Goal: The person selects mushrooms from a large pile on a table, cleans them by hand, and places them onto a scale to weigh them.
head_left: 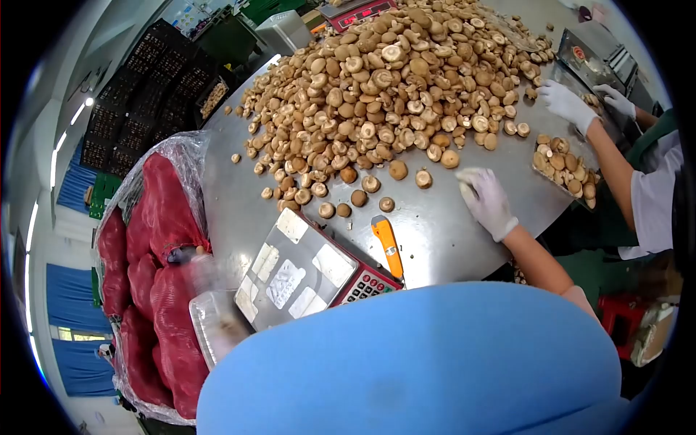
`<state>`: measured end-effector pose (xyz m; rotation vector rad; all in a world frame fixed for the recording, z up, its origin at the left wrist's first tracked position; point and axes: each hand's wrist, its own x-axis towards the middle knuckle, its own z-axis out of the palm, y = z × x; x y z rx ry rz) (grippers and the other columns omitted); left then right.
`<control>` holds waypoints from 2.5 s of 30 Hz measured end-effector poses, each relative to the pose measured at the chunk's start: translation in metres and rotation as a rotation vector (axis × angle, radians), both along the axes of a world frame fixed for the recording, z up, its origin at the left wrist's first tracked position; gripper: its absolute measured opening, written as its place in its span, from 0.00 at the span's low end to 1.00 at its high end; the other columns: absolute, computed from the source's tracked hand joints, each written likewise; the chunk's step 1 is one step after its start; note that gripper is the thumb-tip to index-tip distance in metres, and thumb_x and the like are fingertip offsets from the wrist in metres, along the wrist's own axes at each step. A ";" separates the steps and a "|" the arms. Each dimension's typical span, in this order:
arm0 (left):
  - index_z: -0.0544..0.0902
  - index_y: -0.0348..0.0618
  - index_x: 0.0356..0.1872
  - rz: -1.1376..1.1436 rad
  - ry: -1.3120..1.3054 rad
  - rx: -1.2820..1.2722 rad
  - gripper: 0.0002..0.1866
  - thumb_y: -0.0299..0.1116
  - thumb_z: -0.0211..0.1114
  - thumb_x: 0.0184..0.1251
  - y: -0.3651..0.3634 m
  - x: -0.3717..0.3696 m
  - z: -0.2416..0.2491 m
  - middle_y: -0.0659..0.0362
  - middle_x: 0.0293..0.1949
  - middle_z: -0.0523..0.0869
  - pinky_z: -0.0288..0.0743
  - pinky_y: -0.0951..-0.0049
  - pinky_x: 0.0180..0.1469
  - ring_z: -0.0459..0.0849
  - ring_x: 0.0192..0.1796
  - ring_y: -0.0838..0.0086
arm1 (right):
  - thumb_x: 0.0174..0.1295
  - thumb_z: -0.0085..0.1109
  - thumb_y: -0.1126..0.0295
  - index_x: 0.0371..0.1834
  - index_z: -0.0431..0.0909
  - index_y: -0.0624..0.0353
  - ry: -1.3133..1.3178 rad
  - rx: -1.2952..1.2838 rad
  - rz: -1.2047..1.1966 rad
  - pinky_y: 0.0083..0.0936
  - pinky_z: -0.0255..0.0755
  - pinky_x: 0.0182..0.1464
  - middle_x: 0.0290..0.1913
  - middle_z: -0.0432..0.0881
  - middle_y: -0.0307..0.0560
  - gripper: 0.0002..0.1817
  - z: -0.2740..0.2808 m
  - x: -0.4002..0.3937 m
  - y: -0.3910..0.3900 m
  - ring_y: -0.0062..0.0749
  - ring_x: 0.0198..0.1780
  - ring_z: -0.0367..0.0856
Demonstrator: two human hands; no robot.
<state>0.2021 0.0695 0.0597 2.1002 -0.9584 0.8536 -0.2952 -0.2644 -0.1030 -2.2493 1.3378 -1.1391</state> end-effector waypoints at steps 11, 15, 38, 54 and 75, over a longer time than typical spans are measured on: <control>0.79 0.37 0.52 -0.824 -0.008 0.238 0.14 0.25 0.69 0.67 -0.118 -0.184 -0.082 0.48 0.46 0.84 0.80 0.63 0.44 0.83 0.42 0.58 | 0.57 0.71 0.70 0.48 0.82 0.48 0.036 -0.012 0.041 0.39 0.71 0.59 0.45 0.83 0.43 0.15 -0.016 0.080 -0.106 0.43 0.52 0.80; 0.79 0.38 0.57 -1.072 0.023 0.327 0.20 0.24 0.71 0.65 -0.141 -0.241 -0.114 0.49 0.49 0.84 0.82 0.63 0.46 0.86 0.45 0.56 | 0.53 0.70 0.77 0.45 0.80 0.50 0.048 -0.194 0.172 0.40 0.70 0.63 0.44 0.83 0.42 0.17 -0.019 0.065 -0.076 0.43 0.50 0.82; 0.80 0.34 0.55 -0.806 -0.016 0.859 0.24 0.46 0.64 0.71 -0.190 -0.286 -0.141 0.43 0.58 0.80 0.72 0.43 0.63 0.77 0.63 0.46 | 0.71 0.60 0.72 0.49 0.87 0.63 0.202 0.970 -0.186 0.24 0.77 0.54 0.47 0.90 0.43 0.10 0.045 -0.212 0.115 0.27 0.50 0.86; 0.84 0.38 0.53 -0.583 -0.130 1.095 0.20 0.40 0.53 0.74 -0.194 -0.277 -0.127 0.47 0.57 0.81 0.61 0.40 0.74 0.75 0.69 0.53 | 0.60 0.66 0.70 0.61 0.79 0.50 0.314 -0.137 -0.119 0.43 0.70 0.66 0.51 0.83 0.45 0.23 0.022 -0.034 -0.064 0.43 0.57 0.79; 0.78 0.39 0.58 -1.980 2.667 -0.152 0.17 0.14 0.55 0.73 -0.184 -0.360 -0.261 0.63 0.45 0.80 0.72 0.82 0.39 0.77 0.37 0.82 | 0.57 0.70 0.70 0.62 0.83 0.55 -0.600 0.416 -0.039 0.26 0.74 0.61 0.58 0.83 0.46 0.26 0.031 -0.027 -0.052 0.30 0.57 0.80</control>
